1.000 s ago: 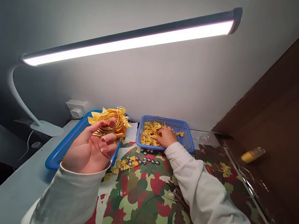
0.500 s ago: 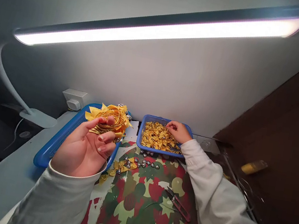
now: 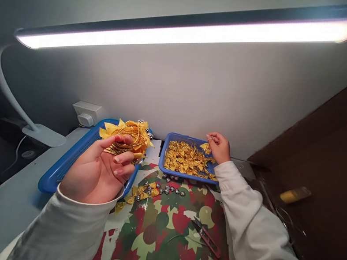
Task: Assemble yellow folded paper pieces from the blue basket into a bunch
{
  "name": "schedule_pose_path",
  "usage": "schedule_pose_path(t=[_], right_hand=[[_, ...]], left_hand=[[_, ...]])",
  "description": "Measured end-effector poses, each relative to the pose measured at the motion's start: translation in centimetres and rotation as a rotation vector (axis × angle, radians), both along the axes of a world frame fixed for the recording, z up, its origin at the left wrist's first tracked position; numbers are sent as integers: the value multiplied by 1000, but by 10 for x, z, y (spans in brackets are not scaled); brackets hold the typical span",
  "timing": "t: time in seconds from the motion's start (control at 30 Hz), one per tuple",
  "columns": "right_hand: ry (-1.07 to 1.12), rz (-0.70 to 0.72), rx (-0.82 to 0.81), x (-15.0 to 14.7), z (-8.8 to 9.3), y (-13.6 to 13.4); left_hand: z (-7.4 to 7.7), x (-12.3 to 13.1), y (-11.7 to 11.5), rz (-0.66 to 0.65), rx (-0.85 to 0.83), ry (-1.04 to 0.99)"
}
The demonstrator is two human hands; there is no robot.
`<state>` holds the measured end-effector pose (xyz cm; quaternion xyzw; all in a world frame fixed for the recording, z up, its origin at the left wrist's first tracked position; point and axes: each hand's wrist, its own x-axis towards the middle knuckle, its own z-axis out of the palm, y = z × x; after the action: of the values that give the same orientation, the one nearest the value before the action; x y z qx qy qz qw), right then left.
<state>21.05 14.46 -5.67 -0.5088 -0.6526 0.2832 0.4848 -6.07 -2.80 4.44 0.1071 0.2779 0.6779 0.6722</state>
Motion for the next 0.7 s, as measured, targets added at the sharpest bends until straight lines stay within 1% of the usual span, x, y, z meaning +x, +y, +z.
schedule_pose_path(t=[0.03, 0.1, 0.17, 0.2, 0.27, 0.33, 0.47, 0.53, 0.7], right_hand=[[-30, 72, -76, 0, 0, -2], [-161, 210, -232, -5, -5, -7], [-322, 261, -312, -13, -13, -11], [-384, 247, -315, -17, -18, -12], [-442, 166, -275, -24, -25, -10], [-432, 68, -214, -28, -29, -4], [-373, -125, -97, -28, -29, 15], [-330, -157, -63, -28, -29, 24], [-169, -144, -57, -30, -32, 37]], left_hand=[[0, 0, 0, -2, -3, 0], [-1, 0, 1, -13, -8, 1], [-2, 1, 2, -19, -11, 7], [-2, 2, 2, -17, -13, 7], [-1, 2, 2, -6, -22, 3], [-1, 2, 2, -3, -25, -2], [-2, 0, 3, -13, -15, 1], [-3, -1, 4, -10, -21, 6], [-3, -5, 3, -3, -30, 16]])
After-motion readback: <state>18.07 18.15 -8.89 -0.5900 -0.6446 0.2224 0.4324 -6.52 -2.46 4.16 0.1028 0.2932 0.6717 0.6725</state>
